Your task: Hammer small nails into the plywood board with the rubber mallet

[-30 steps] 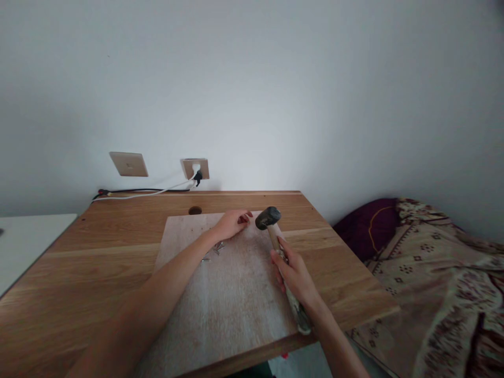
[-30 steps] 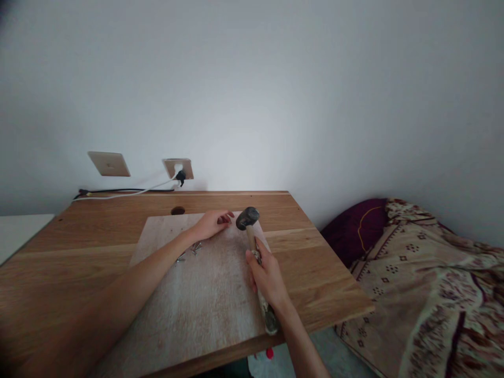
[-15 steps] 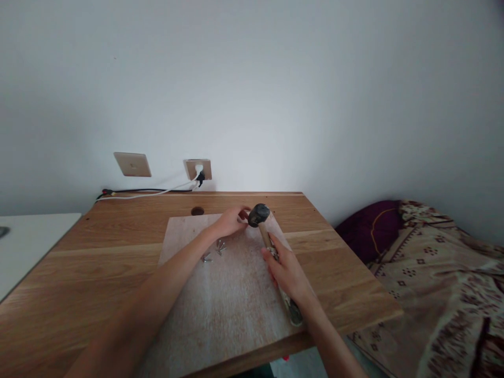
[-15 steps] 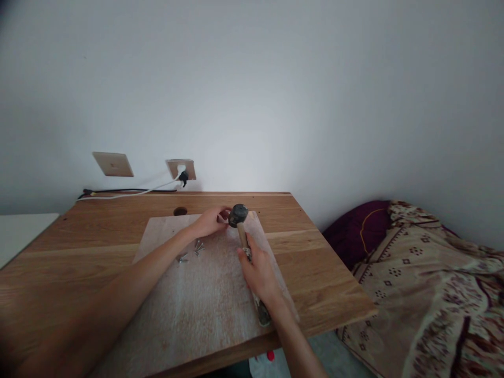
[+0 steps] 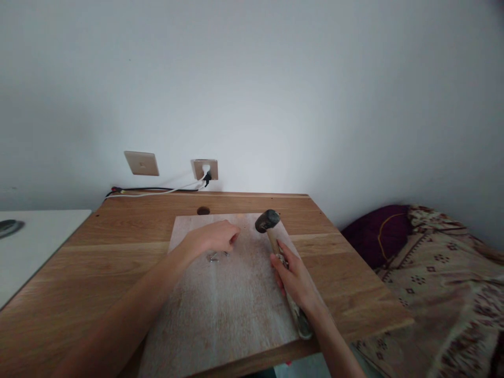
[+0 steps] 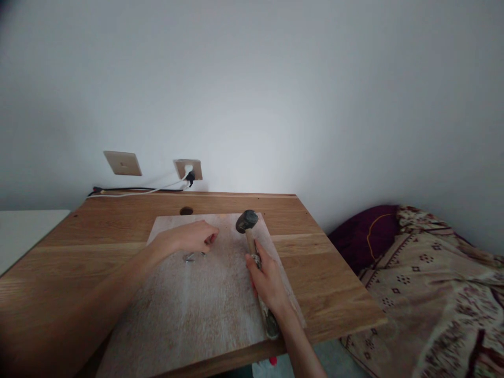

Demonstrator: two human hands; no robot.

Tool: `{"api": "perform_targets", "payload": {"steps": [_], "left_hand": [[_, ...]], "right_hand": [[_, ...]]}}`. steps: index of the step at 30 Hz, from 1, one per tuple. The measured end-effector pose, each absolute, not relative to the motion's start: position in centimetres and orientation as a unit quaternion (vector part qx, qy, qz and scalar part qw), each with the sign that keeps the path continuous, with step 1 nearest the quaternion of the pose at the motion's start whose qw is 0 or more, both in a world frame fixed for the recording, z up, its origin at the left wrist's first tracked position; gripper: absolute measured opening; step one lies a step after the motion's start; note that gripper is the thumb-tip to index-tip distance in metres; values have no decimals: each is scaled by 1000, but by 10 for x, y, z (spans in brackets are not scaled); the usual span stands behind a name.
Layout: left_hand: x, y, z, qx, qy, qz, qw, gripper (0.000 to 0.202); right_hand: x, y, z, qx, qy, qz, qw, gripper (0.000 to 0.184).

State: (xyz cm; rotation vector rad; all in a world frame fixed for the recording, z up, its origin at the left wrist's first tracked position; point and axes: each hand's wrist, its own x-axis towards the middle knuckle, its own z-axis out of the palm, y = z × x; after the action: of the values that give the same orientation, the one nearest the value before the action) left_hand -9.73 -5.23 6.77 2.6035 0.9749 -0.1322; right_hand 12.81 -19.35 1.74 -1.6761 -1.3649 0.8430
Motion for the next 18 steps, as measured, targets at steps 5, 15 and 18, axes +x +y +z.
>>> {"api": "perform_targets", "payload": {"steps": [5, 15, 18], "left_hand": [[-104, -53, 74, 924, 315, -48, 212, 19], [-101, -58, 66, 925, 329, -50, 183, 16], [-102, -56, 62, 930, 313, -4, 192, 20]], "right_hand": [[130, -196, 20, -661, -541, 350, 385, 79], [128, -200, 22, -657, -533, 369, 385, 81], [129, -201, 21, -657, -531, 374, 383, 80]]}}
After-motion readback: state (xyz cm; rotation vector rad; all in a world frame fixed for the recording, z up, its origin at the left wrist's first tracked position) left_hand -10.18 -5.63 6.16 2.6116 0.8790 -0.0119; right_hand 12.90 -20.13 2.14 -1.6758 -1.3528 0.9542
